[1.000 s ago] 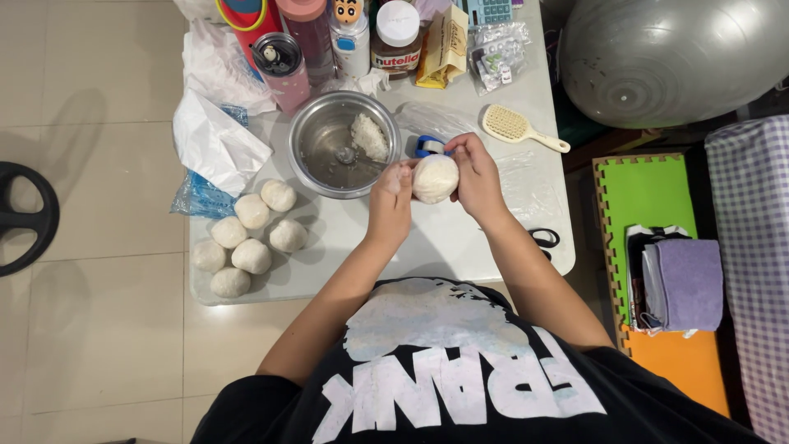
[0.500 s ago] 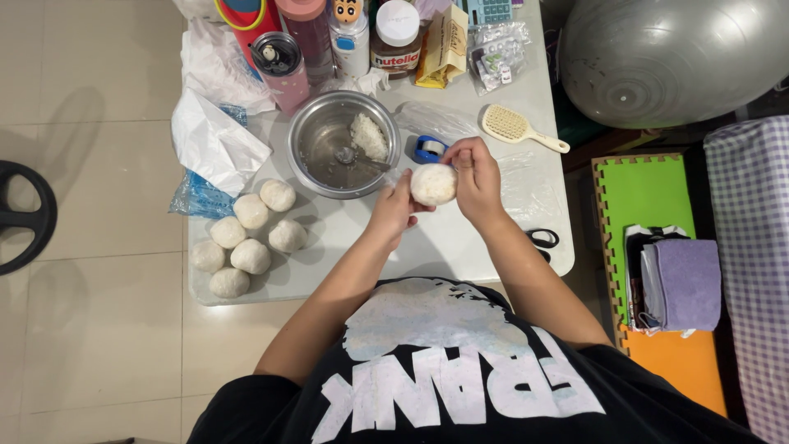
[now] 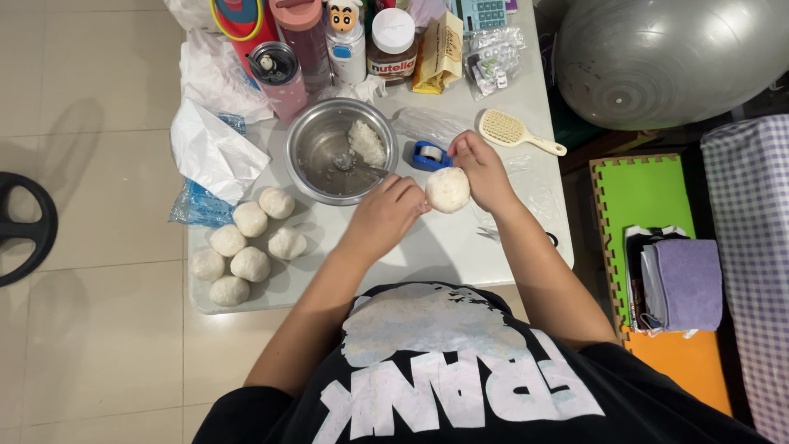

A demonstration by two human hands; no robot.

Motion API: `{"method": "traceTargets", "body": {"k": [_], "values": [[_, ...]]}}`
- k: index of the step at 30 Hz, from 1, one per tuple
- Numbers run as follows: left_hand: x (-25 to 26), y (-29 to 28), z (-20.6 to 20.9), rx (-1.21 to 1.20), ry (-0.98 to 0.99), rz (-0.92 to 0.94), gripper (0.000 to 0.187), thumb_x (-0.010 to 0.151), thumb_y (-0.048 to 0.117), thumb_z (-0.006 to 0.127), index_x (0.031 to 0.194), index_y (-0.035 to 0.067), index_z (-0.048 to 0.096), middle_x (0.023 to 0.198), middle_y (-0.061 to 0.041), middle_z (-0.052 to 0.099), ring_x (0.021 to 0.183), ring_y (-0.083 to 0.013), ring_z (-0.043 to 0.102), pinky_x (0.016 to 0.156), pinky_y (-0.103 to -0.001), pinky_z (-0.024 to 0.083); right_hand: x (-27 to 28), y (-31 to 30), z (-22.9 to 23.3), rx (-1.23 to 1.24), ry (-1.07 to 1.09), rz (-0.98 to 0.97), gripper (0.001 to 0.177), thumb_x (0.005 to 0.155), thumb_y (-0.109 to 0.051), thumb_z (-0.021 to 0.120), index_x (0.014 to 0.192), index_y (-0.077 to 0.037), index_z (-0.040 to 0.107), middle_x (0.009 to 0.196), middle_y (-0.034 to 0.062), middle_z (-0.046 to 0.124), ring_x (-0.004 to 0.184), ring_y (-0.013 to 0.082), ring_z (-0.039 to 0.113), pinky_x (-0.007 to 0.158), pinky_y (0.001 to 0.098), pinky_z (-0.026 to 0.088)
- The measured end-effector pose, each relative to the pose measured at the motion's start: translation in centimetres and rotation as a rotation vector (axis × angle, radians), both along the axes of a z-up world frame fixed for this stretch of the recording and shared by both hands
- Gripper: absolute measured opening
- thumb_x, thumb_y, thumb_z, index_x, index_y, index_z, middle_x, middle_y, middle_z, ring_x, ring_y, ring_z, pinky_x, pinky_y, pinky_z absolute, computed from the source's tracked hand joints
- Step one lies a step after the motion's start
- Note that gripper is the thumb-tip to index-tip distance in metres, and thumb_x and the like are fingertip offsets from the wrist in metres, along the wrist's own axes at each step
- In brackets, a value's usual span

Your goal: The person scoops rice from a bowl into a small cup, presses it into a ball, and places it onto a plastic sheet. They then wrap the rice ball in the plastic, secure it with tape, and set it aside with other rice balls.

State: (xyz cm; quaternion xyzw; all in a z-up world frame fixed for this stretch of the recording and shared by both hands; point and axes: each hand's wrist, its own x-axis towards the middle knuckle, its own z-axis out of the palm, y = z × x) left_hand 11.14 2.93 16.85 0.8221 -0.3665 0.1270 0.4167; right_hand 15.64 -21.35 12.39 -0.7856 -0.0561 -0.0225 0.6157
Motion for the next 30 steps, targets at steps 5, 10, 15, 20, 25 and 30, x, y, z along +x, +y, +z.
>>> {"method": "traceTargets", "body": {"k": [5, 10, 15, 20, 25, 30], "values": [[0.4, 1.4, 3.3, 0.054, -0.196, -0.034, 0.014, 0.090, 0.019, 0.071, 0.094, 0.010, 0.061, 0.102, -0.007, 0.063, 0.100, -0.0281, 0.062, 0.084, -0.042, 0.053, 0.4, 0.3, -0.3, 0.263, 0.353, 0.066, 0.025, 0.112, -0.024, 0.048, 0.098, -0.007, 0.060, 0.081, -0.0016, 0.057, 0.070, 0.0060, 0.053, 0.059, 0.0229, 0.045], [0.5, 0.7, 2.5, -0.080, -0.112, -0.068, 0.020, 0.089, 0.009, 0.067, 0.108, 0.008, 0.059, 0.124, -0.010, 0.068, 0.112, -0.0304, 0.066, 0.090, -0.040, 0.056, -0.1, 1.5, 2.0, 0.330, 0.676, 0.033, 0.013, 0.100, -0.014, 0.050, 0.099, -0.011, 0.063, 0.085, -0.0010, 0.065, 0.071, 0.0086, 0.064, 0.058, 0.0250, 0.053], [1.0, -0.8, -3.0, -0.425, 0.558, 0.074, 0.012, 0.103, 0.011, 0.061, 0.102, 0.003, 0.052, 0.108, -0.012, 0.073, 0.096, -0.0276, 0.077, 0.079, -0.037, 0.064, -0.1, 0.8, 1.0, 0.205, 0.462, 0.024, 0.025, 0.110, -0.029, 0.045, 0.098, -0.012, 0.059, 0.074, 0.0016, 0.057, 0.057, 0.0104, 0.052, 0.046, 0.0256, 0.040], [0.0, -1.7, -3.8, -0.497, 0.750, 0.123, 0.019, 0.105, 0.016, 0.060, 0.096, 0.003, 0.050, 0.092, -0.012, 0.075, 0.089, -0.0196, 0.079, 0.072, -0.034, 0.062, -0.4, 1.6, 2.3, 0.050, -0.112, -0.042, 0.023, 0.119, -0.023, 0.044, 0.110, -0.006, 0.058, 0.089, 0.0013, 0.057, 0.081, 0.0077, 0.053, 0.073, 0.0234, 0.046], [-0.7, -0.4, 0.6, -0.201, 0.252, 0.146, 0.018, 0.094, 0.017, 0.071, 0.092, 0.005, 0.058, 0.088, -0.005, 0.070, 0.086, -0.0225, 0.070, 0.071, -0.038, 0.055, 0.1, 1.8, 3.5, 0.006, -0.082, -0.105, 0.019, 0.111, -0.020, 0.044, 0.105, -0.006, 0.054, 0.092, -0.0010, 0.059, 0.076, 0.0078, 0.062, 0.070, 0.0242, 0.052], [-0.5, 0.8, 2.0, 0.020, -0.236, -0.038, 0.010, 0.085, 0.014, 0.075, 0.089, 0.011, 0.066, 0.089, -0.002, 0.062, 0.090, -0.0230, 0.063, 0.075, -0.037, 0.052, 0.1, 1.7, 3.5, -0.352, -0.099, -0.026, 0.015, 0.111, -0.013, 0.050, 0.102, -0.004, 0.058, 0.086, 0.0041, 0.060, 0.078, 0.0134, 0.056, 0.074, 0.0315, 0.049]]}}
